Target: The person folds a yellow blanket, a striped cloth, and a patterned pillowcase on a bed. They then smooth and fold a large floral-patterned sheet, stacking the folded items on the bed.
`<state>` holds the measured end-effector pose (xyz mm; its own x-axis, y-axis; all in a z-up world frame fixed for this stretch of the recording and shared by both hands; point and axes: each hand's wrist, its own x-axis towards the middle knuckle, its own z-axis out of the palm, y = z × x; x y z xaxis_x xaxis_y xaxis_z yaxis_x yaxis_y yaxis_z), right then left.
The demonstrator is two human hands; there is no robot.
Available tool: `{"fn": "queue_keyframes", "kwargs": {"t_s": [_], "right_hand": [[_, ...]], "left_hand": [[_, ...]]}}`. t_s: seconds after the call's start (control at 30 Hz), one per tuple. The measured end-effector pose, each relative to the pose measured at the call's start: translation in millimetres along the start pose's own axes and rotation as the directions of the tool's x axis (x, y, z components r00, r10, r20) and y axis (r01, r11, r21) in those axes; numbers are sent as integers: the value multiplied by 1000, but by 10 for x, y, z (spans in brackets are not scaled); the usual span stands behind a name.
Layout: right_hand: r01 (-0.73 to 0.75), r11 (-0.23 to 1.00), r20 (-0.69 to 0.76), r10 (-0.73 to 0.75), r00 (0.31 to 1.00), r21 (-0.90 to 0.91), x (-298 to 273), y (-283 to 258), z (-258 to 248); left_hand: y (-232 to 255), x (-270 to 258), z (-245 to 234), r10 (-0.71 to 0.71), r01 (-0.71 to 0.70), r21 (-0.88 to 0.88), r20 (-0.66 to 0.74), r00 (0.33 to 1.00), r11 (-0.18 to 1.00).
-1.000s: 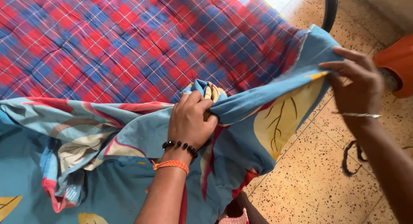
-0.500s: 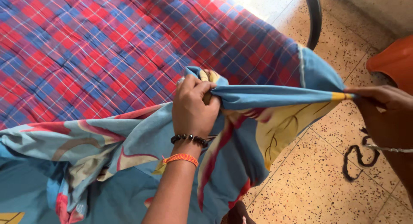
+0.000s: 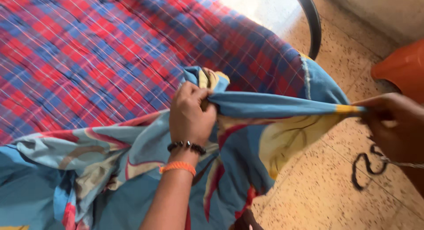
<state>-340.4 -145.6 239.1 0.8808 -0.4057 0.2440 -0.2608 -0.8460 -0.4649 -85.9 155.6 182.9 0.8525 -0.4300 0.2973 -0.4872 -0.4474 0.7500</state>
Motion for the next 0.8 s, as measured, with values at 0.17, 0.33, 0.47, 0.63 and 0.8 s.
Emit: {"fn": "queue_keyframes", "kwargs": {"t_s": [0.17, 0.33, 0.47, 0.63, 0.8], "right_hand": [[-111, 981, 107, 129, 986, -158, -177, -54, -145], [-247, 917, 230, 326, 917, -315, -305, -76, -190], [-214, 820, 333, 434, 837, -531, -328, -95, -42], [-56, 847, 386, 299, 872, -529, -233, -107, 161], [197, 930, 374, -71, 925, -310, -241, -522, 538]], "left_hand": [[23, -54, 55, 44, -45, 18, 29, 999, 999], [88, -152, 71, 1, -4, 26, 86, 996, 1000], [58, -225, -10, -2, 2, 7, 85, 996, 1000], [45, -351, -10, -9, 11, -10, 181, 983, 1000], [-143, -512, -46, 91, -93, -3, 192, 977, 996]]}}
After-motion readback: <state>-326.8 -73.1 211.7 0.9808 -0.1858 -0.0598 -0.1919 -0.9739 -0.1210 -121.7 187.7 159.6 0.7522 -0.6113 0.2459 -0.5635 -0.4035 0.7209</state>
